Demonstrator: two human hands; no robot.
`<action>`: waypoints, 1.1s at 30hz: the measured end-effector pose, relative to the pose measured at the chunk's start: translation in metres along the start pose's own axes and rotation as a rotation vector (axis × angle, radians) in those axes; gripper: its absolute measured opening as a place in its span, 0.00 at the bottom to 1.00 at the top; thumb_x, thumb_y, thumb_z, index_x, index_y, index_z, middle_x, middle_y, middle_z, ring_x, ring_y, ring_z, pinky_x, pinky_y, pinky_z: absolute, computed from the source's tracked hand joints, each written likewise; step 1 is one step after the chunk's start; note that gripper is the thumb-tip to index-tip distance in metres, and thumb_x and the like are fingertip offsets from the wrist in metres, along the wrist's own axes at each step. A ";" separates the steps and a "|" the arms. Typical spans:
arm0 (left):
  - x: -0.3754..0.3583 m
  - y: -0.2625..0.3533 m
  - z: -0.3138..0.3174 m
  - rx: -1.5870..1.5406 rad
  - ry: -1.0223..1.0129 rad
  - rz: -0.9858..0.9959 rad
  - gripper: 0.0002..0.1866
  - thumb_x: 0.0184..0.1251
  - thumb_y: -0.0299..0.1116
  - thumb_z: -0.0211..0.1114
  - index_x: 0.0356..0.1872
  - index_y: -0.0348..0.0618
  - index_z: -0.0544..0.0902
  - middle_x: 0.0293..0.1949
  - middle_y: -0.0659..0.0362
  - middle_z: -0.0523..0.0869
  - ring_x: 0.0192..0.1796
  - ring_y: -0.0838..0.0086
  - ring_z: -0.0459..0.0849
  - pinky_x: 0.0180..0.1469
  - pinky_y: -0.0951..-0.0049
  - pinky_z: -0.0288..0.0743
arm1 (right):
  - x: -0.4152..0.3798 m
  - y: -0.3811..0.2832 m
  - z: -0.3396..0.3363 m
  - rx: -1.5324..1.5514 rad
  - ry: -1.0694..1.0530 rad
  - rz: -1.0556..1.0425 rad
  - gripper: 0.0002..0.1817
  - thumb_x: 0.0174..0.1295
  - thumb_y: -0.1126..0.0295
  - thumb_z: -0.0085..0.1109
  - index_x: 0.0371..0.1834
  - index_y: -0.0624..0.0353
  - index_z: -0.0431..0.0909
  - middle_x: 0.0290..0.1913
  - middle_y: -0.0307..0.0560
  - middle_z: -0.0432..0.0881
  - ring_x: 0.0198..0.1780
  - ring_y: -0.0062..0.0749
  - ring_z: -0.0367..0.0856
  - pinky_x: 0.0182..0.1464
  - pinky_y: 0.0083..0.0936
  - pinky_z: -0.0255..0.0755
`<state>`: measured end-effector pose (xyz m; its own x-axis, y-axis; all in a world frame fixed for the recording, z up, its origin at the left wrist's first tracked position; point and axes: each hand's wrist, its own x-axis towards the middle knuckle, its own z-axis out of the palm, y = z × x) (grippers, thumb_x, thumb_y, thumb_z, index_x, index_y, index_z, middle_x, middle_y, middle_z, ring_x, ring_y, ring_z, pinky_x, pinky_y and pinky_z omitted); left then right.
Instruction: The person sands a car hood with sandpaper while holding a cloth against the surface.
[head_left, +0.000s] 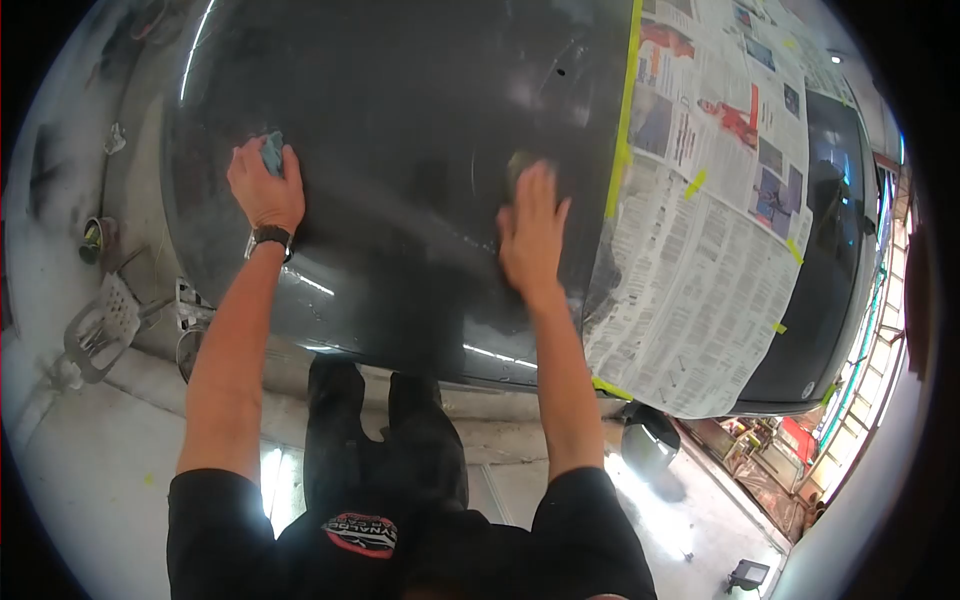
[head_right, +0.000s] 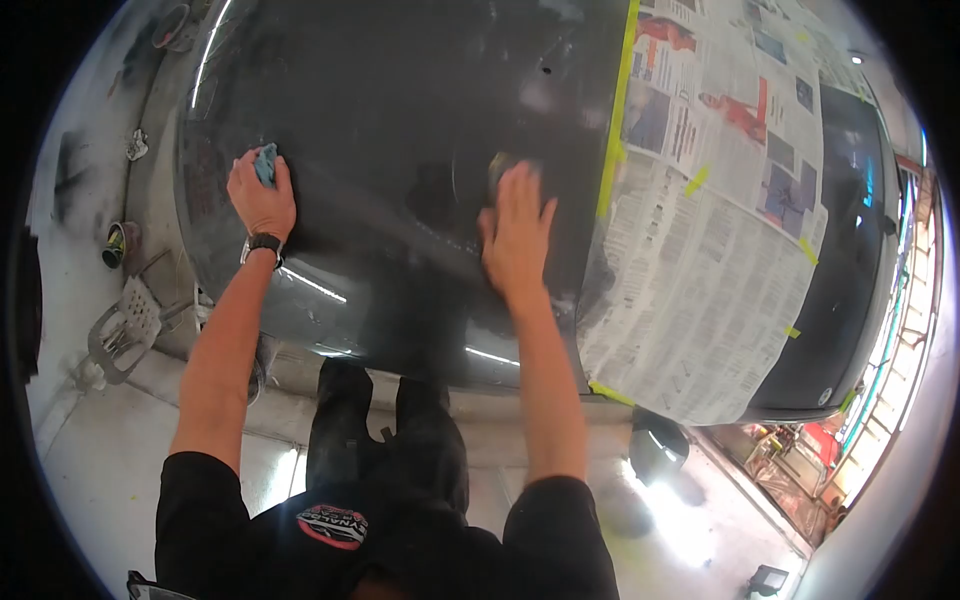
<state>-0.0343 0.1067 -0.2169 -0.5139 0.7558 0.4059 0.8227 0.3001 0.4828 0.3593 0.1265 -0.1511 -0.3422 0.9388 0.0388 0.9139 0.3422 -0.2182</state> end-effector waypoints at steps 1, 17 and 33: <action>0.000 -0.001 0.001 -0.004 0.008 0.022 0.21 0.72 0.41 0.72 0.60 0.41 0.83 0.60 0.45 0.87 0.69 0.37 0.80 0.74 0.41 0.70 | -0.030 -0.005 -0.005 0.045 -0.139 -0.088 0.43 0.74 0.56 0.64 0.89 0.54 0.59 0.92 0.51 0.53 0.91 0.51 0.51 0.86 0.70 0.47; -0.001 0.006 -0.006 0.024 -0.008 -0.003 0.21 0.74 0.38 0.71 0.62 0.40 0.82 0.63 0.44 0.86 0.72 0.37 0.77 0.76 0.41 0.68 | 0.034 -0.017 -0.003 0.002 -0.320 -0.310 0.45 0.76 0.51 0.60 0.90 0.58 0.54 0.92 0.53 0.51 0.92 0.48 0.48 0.87 0.68 0.43; -0.005 0.010 -0.010 -0.022 -0.062 -0.116 0.21 0.72 0.39 0.72 0.63 0.45 0.84 0.68 0.47 0.82 0.77 0.38 0.73 0.80 0.33 0.61 | 0.113 -0.034 -0.017 -0.123 -0.435 -0.421 0.40 0.78 0.55 0.57 0.89 0.54 0.56 0.91 0.47 0.54 0.91 0.43 0.51 0.88 0.62 0.46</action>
<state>-0.0258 0.1001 -0.2069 -0.5889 0.7514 0.2978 0.7527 0.3756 0.5407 0.2936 0.2213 -0.1230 -0.7131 0.6289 -0.3097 0.6905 0.7064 -0.1556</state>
